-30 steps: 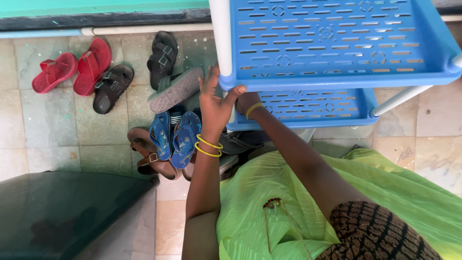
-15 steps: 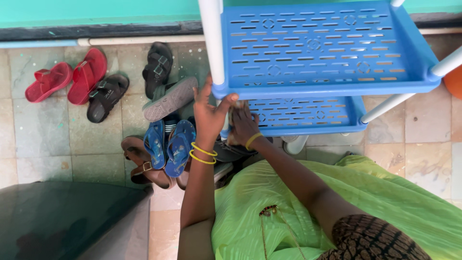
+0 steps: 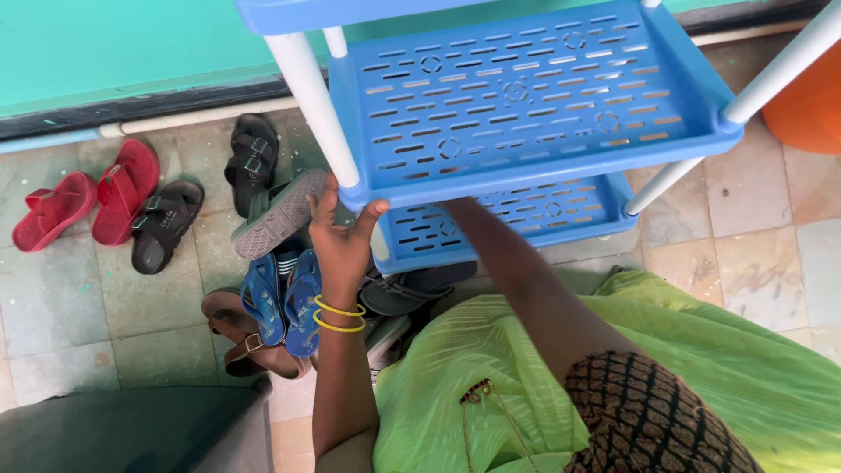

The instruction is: The person wipes a blue plastic shoe rack with a cloth and then places several pairs of shoes onto the shelves. The person handles white slippers, black sandals, blue flip-flops, and grey slip-on shoes, arranging them on the rack.

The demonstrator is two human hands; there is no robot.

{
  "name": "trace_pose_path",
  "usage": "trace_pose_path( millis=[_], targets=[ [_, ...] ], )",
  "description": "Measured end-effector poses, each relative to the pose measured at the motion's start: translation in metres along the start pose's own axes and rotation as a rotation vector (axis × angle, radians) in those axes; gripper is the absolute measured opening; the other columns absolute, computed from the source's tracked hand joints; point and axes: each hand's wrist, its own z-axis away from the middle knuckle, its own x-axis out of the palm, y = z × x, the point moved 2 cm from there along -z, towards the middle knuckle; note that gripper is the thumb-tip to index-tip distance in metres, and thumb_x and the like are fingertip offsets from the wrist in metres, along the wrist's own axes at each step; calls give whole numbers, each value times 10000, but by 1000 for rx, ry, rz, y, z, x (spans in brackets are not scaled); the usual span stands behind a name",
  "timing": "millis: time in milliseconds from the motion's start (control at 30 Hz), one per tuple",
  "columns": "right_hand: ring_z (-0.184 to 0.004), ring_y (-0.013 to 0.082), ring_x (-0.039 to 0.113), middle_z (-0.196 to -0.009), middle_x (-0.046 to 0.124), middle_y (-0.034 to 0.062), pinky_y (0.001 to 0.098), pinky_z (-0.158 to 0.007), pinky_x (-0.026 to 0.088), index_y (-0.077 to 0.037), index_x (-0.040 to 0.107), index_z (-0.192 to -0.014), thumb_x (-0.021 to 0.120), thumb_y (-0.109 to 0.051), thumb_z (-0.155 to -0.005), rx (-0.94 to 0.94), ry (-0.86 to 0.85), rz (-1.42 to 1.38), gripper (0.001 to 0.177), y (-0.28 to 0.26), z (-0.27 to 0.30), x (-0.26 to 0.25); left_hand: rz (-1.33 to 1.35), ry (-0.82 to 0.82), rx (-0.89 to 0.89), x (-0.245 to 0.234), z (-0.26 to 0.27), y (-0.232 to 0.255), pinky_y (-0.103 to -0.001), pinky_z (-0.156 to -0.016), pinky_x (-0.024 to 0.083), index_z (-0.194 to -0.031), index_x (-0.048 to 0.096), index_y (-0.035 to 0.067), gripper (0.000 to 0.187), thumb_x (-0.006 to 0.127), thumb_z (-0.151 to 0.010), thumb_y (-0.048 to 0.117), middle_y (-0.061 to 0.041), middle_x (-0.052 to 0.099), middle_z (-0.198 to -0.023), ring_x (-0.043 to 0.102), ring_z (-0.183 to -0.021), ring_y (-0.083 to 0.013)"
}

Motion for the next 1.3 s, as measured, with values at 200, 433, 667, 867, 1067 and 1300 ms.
trace_pose_path(
  millis=[200,433,667,867,1067,1300],
  targets=[
    [-1509,384,362,-1618,447,164,606,-1221,278,-136,489,-1540,563,-465,-971,164,46,189,661,117,45,-37,281,-8,-114,4,6,-5,-324,-1021,521,-1461,516,-64,735,866,-878,217,-113,713,-1206,650,-1093,-148],
    [-1517,397,361,-1636,444,173,599,-1235,282,-133,489,-1553,539,-509,-986,213,67,334,682,169,101,-87,390,-50,-83,16,7,-15,-319,-1015,533,-1451,397,-7,699,805,-953,265,-98,553,-1303,607,-1175,-183],
    [-1498,499,22,-1654,89,246,712,-1117,73,-56,130,-1606,552,-810,-817,654,-447,555,1170,123,185,-56,290,-33,-22,20,11,-19,-358,-1084,481,-1507,367,-15,743,755,-992,354,-119,439,-1370,539,-1259,-209],
    [-1545,486,176,-1686,250,220,668,-1192,172,-40,202,-1661,403,-852,-906,185,-318,712,1127,-3,172,14,302,-31,-21,21,12,-23,-359,-1112,467,-1521,379,-13,742,779,-993,321,-119,441,-1374,522,-1276,-213],
    [-1539,483,90,-1673,145,289,589,-1237,92,11,242,-1592,607,-709,-898,-108,-334,248,1064,-135,142,21,388,-38,-45,22,10,-25,-351,-1127,457,-1522,350,-5,769,791,-978,313,-115,461,-1399,532,-1283,-204],
    [-1543,365,35,-1686,88,68,831,-1063,-8,-272,243,-1618,644,-816,-743,93,-478,173,1106,-56,130,-38,423,-56,-42,23,7,-26,-348,-1120,468,-1521,342,-4,766,785,-982,312,-116,493,-1384,548,-1268,-199]
  ],
)
